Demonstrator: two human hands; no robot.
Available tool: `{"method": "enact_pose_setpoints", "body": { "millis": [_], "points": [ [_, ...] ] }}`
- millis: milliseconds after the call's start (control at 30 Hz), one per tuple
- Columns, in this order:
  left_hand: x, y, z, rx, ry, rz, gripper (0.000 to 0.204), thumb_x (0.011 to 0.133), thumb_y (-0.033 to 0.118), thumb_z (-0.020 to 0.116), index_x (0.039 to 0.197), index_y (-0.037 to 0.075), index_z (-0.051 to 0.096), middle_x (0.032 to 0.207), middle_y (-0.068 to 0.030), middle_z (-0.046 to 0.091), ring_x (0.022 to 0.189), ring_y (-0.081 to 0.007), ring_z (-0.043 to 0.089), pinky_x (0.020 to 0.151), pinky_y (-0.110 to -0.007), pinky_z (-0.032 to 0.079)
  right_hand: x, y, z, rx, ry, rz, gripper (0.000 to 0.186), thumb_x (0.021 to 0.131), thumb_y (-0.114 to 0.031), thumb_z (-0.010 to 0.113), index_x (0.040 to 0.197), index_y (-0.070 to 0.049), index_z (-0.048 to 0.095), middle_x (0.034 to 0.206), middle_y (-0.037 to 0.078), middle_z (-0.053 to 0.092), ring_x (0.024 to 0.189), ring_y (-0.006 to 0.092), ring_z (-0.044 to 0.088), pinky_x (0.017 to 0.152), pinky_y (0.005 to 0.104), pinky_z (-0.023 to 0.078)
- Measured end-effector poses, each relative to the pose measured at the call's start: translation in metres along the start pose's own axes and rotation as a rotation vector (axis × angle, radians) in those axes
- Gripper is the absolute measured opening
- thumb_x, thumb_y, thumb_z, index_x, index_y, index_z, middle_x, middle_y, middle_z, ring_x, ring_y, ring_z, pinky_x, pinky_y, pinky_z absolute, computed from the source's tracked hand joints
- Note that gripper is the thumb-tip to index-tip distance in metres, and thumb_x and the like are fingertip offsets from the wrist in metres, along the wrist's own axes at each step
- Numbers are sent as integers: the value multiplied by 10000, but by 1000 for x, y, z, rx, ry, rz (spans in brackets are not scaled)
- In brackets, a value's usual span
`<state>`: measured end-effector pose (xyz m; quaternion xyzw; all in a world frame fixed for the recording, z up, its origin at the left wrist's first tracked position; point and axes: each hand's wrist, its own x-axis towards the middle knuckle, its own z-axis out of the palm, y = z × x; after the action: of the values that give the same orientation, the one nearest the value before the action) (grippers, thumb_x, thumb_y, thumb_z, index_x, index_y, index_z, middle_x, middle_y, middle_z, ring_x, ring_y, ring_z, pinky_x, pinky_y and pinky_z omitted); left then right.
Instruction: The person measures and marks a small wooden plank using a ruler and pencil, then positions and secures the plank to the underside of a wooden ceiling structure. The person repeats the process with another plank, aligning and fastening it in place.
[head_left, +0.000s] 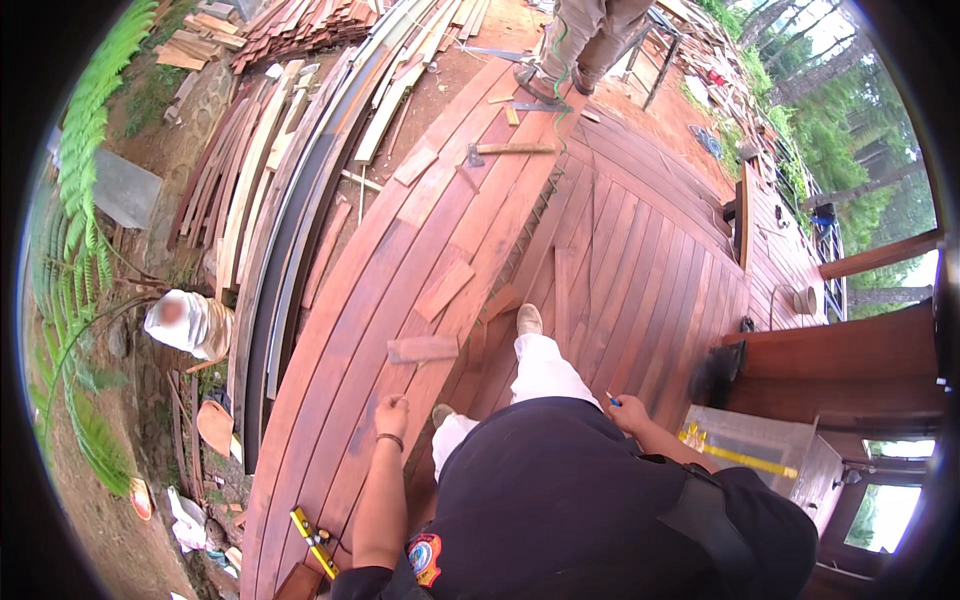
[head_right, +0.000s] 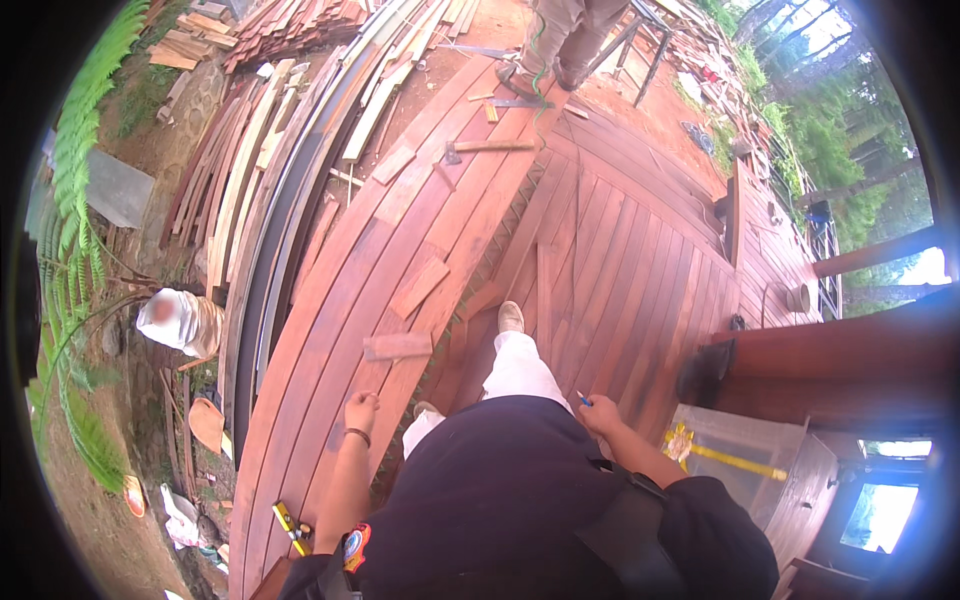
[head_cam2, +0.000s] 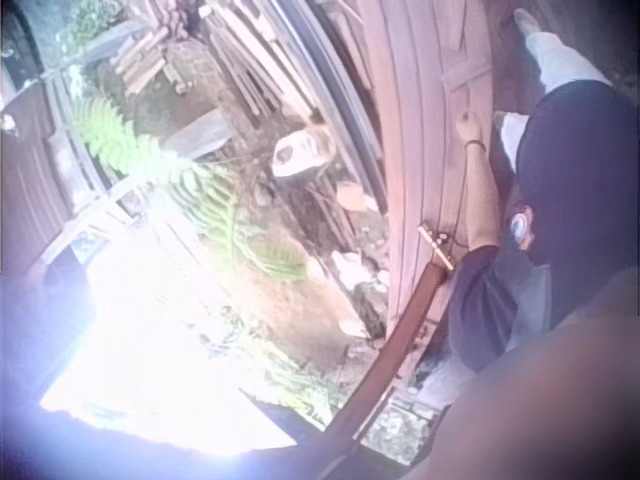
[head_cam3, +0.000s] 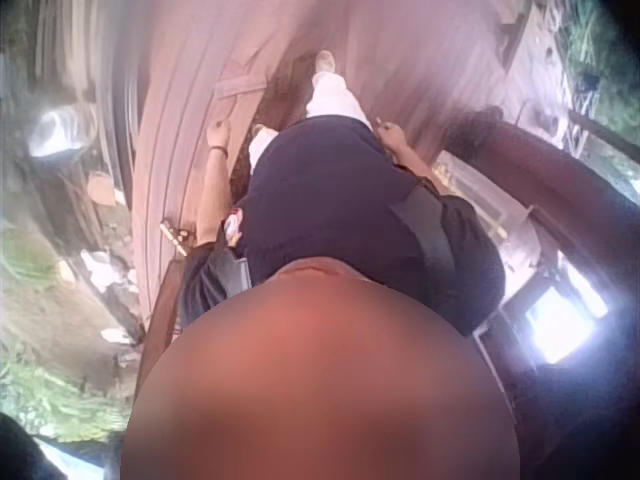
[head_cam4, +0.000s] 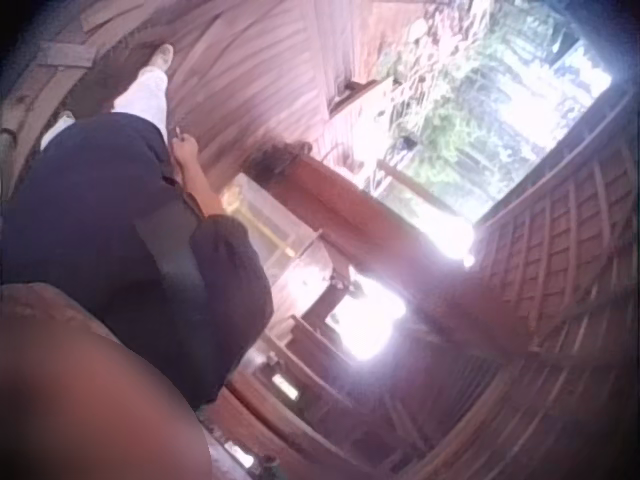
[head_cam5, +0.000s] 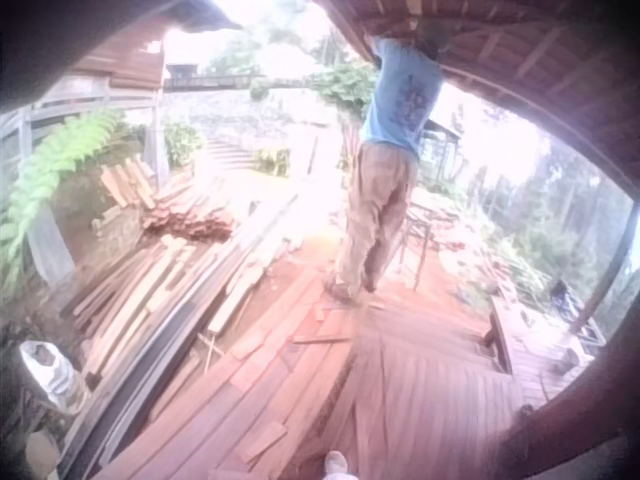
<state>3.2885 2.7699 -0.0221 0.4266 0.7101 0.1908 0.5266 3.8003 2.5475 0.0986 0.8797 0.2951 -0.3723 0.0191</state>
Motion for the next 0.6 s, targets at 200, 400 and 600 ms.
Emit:
{"method": "enact_pose_setpoints", "body": {
  "millis": [200,400,600],
  "points": [
    [93,119,143,382,100,163,407,827,219,747,1166,7,668,1188,-191,669,1081,-356,641,942,-434,517,250,-144,-138,-219,43,-266,293,816,-312,634,915,-45,703,965,244,705,970,427,674,860,508,527],
    [198,177,221,668,162,158,812,774,264,811,1461,20,454,1552,-226,377,1430,-411,350,1178,-489,327,550,-355,-222,-281,207,-608,315,877,-327,570,960,-45,685,987,245,696,965,446,657,856,547,518],
    [216,162,247,694,230,49,898,731,187,857,1505,57,420,1595,-197,328,1481,-407,291,1222,-521,255,696,-512,-241,-184,280,-525,484,902,-477,610,1090,-38,690,1095,269,691,1047,444,660,886,507,525]
  ]
}}
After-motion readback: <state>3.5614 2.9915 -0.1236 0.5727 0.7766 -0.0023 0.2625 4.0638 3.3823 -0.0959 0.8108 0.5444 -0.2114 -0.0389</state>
